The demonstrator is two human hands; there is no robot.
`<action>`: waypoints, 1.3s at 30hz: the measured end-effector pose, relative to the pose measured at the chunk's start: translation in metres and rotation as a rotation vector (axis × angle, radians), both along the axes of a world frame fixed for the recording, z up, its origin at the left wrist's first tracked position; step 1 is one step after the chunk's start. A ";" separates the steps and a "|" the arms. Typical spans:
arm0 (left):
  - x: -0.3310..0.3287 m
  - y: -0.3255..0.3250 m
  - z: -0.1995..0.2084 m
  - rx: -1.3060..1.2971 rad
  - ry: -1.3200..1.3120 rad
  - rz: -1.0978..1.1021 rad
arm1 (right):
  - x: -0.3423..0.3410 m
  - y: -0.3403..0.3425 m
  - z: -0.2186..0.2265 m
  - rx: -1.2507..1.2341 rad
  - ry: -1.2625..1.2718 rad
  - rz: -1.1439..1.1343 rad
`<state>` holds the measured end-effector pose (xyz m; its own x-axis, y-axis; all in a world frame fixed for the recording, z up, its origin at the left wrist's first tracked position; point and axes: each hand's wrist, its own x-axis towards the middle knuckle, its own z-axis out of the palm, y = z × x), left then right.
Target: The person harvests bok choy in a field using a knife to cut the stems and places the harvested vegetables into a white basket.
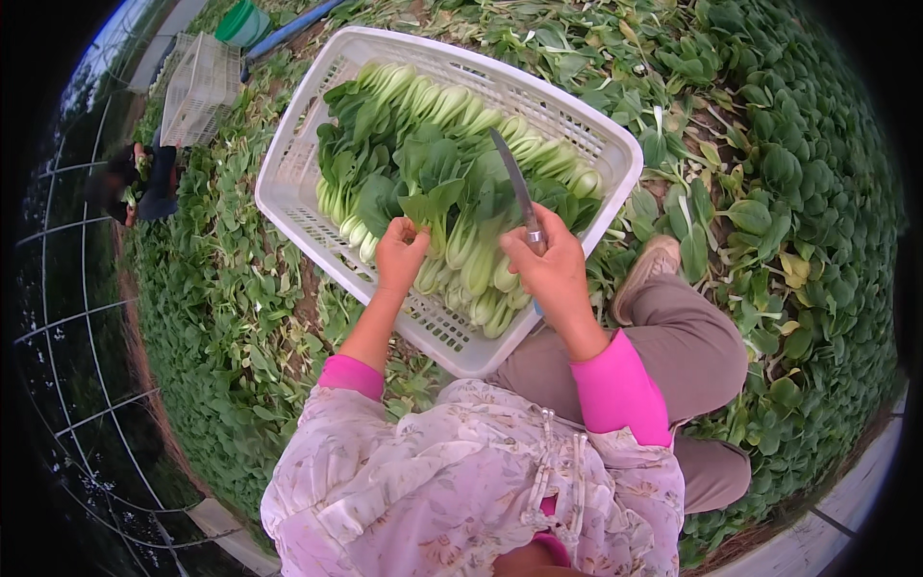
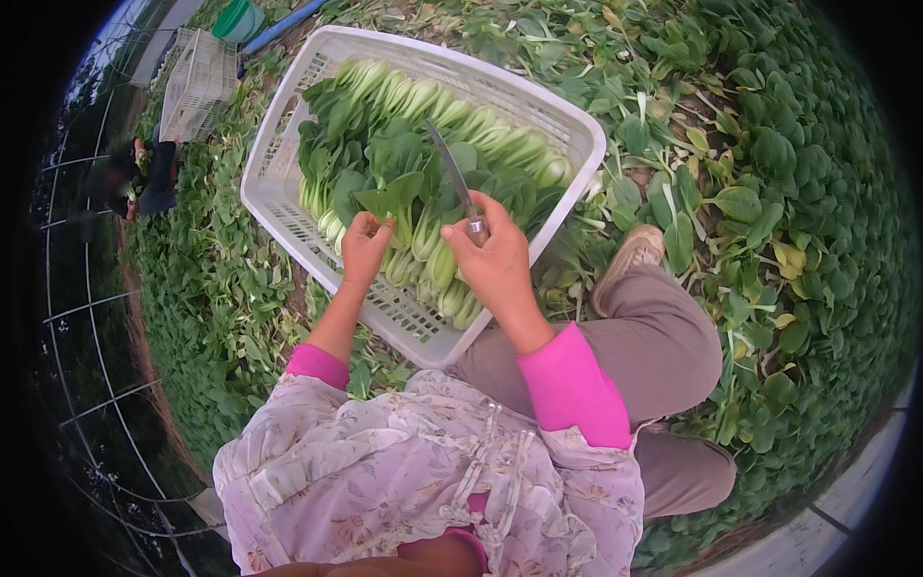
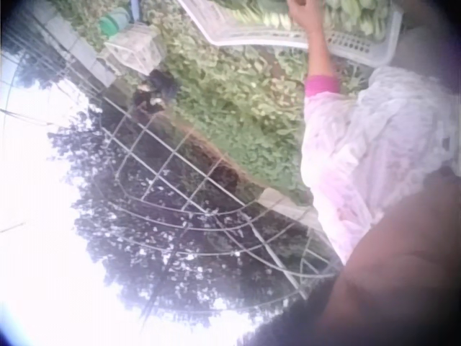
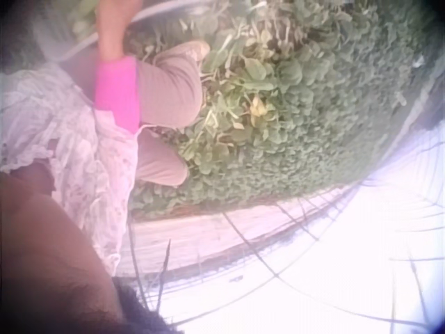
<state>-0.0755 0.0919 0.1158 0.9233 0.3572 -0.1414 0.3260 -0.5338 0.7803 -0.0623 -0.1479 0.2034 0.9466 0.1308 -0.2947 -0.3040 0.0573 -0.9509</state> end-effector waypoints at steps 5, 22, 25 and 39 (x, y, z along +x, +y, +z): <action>-0.004 0.010 -0.003 -0.249 -0.032 -0.034 | 0.011 0.025 -0.009 0.205 0.282 0.184; -0.029 -0.002 -0.007 -0.416 -0.108 0.301 | 0.032 0.117 -0.111 0.507 0.388 0.020; -0.032 0.009 0.009 -0.481 -0.237 0.390 | 0.031 0.114 -0.116 0.430 0.395 0.085; -0.035 0.023 0.067 -0.226 -0.073 0.187 | 0.047 0.059 -0.059 0.476 0.284 -0.009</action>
<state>-0.1104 0.1150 0.1832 0.8550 0.4892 -0.1725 0.3410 -0.2796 0.8975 -0.0151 -0.0891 0.1447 0.8404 0.3036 -0.4490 -0.5420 0.4644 -0.7004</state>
